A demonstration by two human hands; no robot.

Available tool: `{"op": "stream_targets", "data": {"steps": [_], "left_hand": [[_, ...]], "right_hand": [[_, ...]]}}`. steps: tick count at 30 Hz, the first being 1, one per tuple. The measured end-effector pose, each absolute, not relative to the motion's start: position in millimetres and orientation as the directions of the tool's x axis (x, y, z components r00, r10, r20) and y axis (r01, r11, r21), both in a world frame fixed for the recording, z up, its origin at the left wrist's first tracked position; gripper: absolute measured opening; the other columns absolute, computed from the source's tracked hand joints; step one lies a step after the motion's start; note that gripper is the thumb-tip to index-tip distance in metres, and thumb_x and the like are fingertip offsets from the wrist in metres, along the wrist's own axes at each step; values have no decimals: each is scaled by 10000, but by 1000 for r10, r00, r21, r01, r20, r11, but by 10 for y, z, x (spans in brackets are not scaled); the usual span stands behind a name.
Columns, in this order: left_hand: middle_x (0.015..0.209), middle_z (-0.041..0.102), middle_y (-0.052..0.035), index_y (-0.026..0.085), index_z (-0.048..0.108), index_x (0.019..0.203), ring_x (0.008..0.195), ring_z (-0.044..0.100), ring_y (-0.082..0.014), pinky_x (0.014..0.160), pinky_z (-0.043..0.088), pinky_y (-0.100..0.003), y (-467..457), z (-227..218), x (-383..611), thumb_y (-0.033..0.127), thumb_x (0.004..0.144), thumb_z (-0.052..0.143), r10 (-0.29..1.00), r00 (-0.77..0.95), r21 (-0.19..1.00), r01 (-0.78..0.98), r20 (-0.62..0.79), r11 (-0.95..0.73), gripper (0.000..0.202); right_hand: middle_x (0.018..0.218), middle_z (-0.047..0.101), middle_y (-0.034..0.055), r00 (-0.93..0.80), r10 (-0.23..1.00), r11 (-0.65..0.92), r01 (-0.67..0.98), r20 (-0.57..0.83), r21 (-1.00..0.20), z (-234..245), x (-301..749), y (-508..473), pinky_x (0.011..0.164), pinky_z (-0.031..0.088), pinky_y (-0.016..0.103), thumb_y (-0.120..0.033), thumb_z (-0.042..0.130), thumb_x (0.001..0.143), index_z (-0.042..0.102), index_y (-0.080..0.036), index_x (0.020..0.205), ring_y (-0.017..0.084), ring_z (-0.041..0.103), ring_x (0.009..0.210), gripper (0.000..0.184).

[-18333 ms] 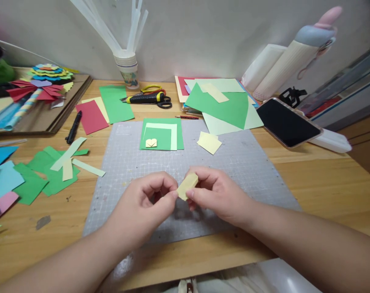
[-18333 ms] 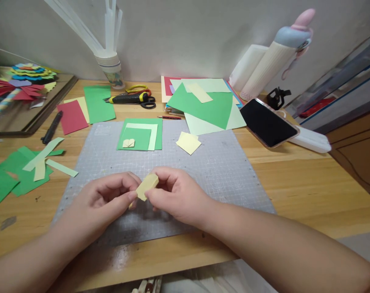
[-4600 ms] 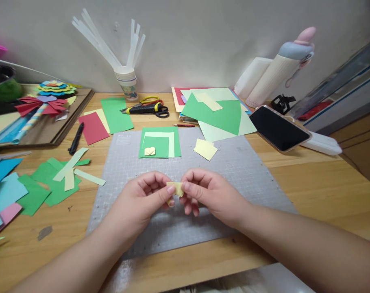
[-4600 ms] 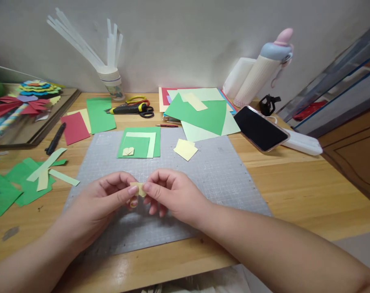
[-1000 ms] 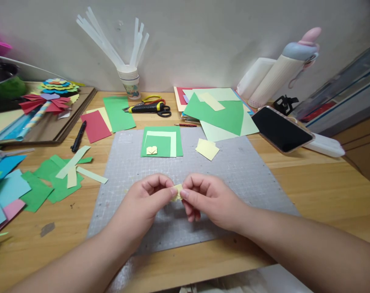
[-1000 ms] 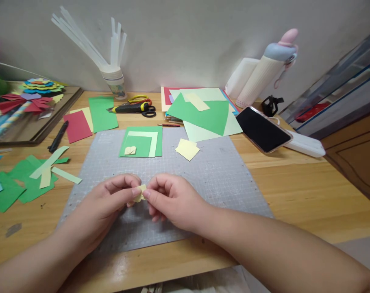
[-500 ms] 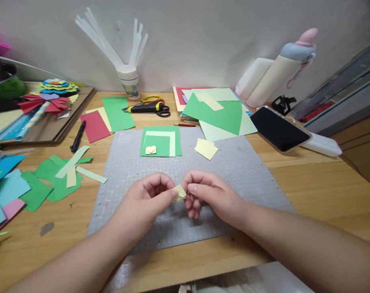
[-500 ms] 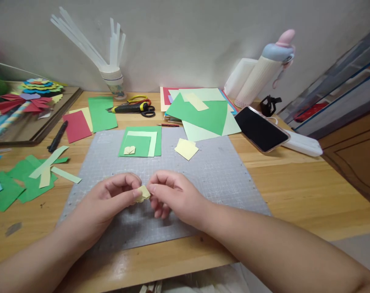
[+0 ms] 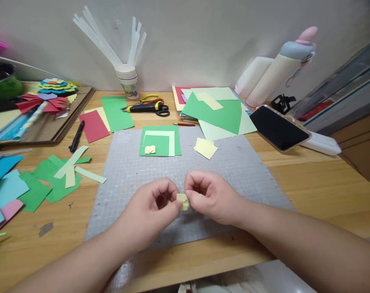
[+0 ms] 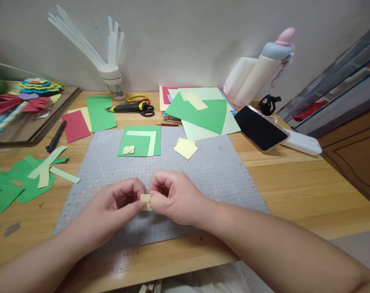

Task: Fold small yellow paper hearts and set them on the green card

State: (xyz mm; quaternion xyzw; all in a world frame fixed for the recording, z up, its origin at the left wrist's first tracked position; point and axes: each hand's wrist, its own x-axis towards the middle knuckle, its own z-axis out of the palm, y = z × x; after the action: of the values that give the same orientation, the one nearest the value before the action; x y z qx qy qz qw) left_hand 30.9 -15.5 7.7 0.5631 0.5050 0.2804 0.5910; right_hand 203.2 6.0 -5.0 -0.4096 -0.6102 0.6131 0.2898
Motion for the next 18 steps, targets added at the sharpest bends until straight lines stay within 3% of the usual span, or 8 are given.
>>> {"op": "stream_targets", "data": {"steps": [8, 18], "left_hand": [[636, 496, 33, 180, 519, 671, 615, 435, -122, 569, 336, -235, -124, 71, 294, 295, 778, 589, 887, 332, 940, 225, -321, 256, 172], [608, 533, 30, 167, 560, 658, 583, 428, -113, 547, 334, -229, -157, 98, 317, 261, 725, 607, 872, 350, 924, 293, -341, 244, 125]], "right_hand": [[651, 515, -31, -549, 824, -70, 141, -136, -988, 4, 2038, 82, 542, 378, 227, -209, 536, 803, 515, -186, 747, 99, 479, 588, 64], [630, 526, -33, -559, 815, -66, 172, -152, -983, 11, 2033, 30, 552, 376, 228, -145, 536, 764, 509, -183, 689, 96, 458, 581, 89]]}}
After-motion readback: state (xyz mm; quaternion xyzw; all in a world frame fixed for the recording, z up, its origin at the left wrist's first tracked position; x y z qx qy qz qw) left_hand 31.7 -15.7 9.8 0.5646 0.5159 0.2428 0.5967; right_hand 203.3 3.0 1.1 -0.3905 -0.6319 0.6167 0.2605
